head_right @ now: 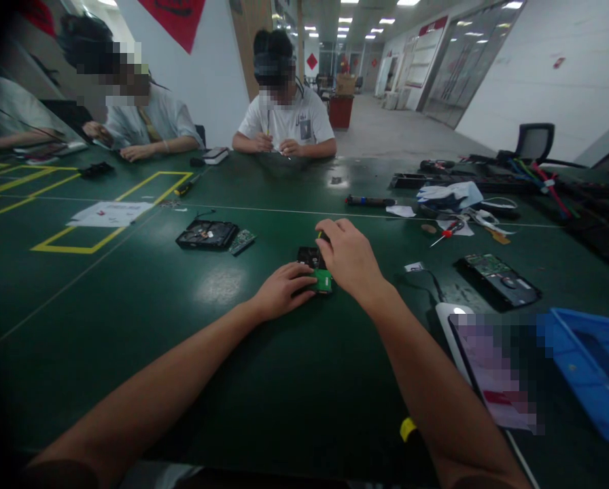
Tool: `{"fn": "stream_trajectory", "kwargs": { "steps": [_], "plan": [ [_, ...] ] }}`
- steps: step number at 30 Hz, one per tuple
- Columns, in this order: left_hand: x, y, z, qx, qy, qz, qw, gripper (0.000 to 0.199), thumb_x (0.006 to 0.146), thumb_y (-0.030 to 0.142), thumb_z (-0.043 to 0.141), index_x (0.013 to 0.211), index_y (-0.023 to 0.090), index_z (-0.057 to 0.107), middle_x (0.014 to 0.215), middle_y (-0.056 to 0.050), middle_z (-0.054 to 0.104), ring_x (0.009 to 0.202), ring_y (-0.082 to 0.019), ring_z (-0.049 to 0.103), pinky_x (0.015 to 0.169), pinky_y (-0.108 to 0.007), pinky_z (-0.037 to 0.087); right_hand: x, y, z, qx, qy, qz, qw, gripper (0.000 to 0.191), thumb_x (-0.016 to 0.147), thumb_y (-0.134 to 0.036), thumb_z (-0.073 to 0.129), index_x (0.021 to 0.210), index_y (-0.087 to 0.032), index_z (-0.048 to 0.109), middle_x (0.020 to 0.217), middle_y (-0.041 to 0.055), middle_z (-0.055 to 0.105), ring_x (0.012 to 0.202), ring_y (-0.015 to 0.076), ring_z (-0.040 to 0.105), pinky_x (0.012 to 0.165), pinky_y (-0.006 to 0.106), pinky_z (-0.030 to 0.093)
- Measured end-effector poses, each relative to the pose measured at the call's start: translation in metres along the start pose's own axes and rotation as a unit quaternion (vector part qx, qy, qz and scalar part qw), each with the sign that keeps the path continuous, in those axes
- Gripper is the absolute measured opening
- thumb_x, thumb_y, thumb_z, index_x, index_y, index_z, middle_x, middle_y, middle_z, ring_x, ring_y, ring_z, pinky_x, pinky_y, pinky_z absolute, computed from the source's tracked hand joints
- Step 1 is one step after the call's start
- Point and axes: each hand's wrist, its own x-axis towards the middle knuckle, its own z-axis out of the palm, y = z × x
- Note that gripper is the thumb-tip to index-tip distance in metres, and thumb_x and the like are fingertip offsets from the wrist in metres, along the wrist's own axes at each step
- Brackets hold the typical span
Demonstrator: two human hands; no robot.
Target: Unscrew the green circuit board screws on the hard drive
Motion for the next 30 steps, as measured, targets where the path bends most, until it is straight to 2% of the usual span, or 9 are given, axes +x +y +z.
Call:
{"fn": "stream_trajectory", "kwargs": {
  "steps": [2,5,8,11,16,22,26,30],
  "plan": [
    [0.0003,0.0005,-0.0008,-0.001,-0.002,0.001,1.0,0.032,0.1,0.041,0.06,0.123,0.021,0.07,0.131,-0.012,0.064,0.127,-0.029,0.059,0.111,-0.052,0.049,0.0001,0.0002,0.0002,-0.016,-0.011,0.004,1.0,0.021,0.099,-0.024,0.052,0.117,-0.023,0.064,0.112,0.0111,0.069,0.102,0.0283,0.065,0.088,0.044,0.051],
    [0.0006,0.0005,-0.0013,-0.007,-0.002,0.0,1.0,0.032,0.099,0.041,0.061,0.124,0.021,0.069,0.13,-0.012,0.064,0.128,-0.029,0.059,0.11,-0.052,0.049,0.0005,0.0007,0.0013,-0.02,-0.017,0.019,0.999,0.029,0.099,-0.021,0.05,0.126,-0.02,0.06,0.122,0.0138,0.069,0.103,0.0294,0.067,0.087,0.044,0.052],
    [0.0007,0.0,-0.0012,-0.011,-0.002,-0.002,1.0,0.032,0.098,0.041,0.062,0.124,0.023,0.069,0.13,-0.012,0.064,0.128,-0.03,0.059,0.11,-0.053,0.05,0.0007,0.0005,0.0015,0.024,-0.023,-0.011,0.999,0.034,0.097,-0.014,0.048,0.129,-0.017,0.058,0.126,0.0153,0.068,0.113,0.0289,0.066,0.097,0.044,0.05],
    [0.0009,0.0003,-0.0014,-0.012,-0.004,-0.004,1.0,0.032,0.099,0.04,0.061,0.124,0.022,0.07,0.13,-0.012,0.064,0.128,-0.029,0.058,0.111,-0.052,0.049,0.0004,-0.0016,-0.0003,0.046,-0.02,-0.031,0.998,0.03,0.097,-0.015,0.048,0.124,-0.018,0.06,0.124,0.0141,0.068,0.116,0.0281,0.063,0.101,0.044,0.048],
    [0.001,0.0017,-0.0024,-0.01,0.001,-0.002,1.0,0.031,0.099,0.04,0.062,0.124,0.023,0.07,0.13,-0.011,0.064,0.127,-0.029,0.059,0.11,-0.053,0.049,0.0003,-0.0016,-0.002,0.036,-0.04,-0.008,0.999,0.021,0.098,-0.019,0.049,0.115,-0.023,0.061,0.113,0.0102,0.07,0.105,0.0273,0.065,0.092,0.043,0.05],
    [0.0009,0.0018,-0.0028,-0.01,-0.004,-0.004,1.0,0.032,0.099,0.04,0.062,0.124,0.023,0.07,0.13,-0.012,0.064,0.127,-0.029,0.059,0.11,-0.053,0.05,0.0003,0.0014,0.001,0.087,-0.059,-0.003,0.994,0.035,0.095,-0.012,0.047,0.129,-0.021,0.055,0.126,0.0126,0.068,0.111,0.0277,0.065,0.096,0.044,0.05],
    [0.0006,0.0009,-0.0018,-0.012,-0.003,-0.007,1.0,0.032,0.098,0.041,0.062,0.124,0.023,0.07,0.13,-0.011,0.064,0.127,-0.029,0.059,0.111,-0.052,0.049,-0.0004,-0.0018,-0.0015,0.086,-0.057,-0.029,0.994,0.032,0.096,-0.015,0.047,0.126,-0.022,0.059,0.126,0.0123,0.065,0.117,0.0273,0.061,0.1,0.044,0.048],
    [0.0002,0.0005,-0.0016,-0.01,-0.001,-0.004,1.0,0.033,0.099,0.041,0.061,0.124,0.022,0.07,0.13,-0.012,0.064,0.127,-0.029,0.059,0.111,-0.052,0.049,0.0001,-0.0028,-0.0046,0.068,-0.048,-0.013,0.996,0.024,0.097,-0.021,0.052,0.119,-0.022,0.063,0.116,0.0113,0.066,0.107,0.0267,0.063,0.094,0.043,0.05]
  ]
}}
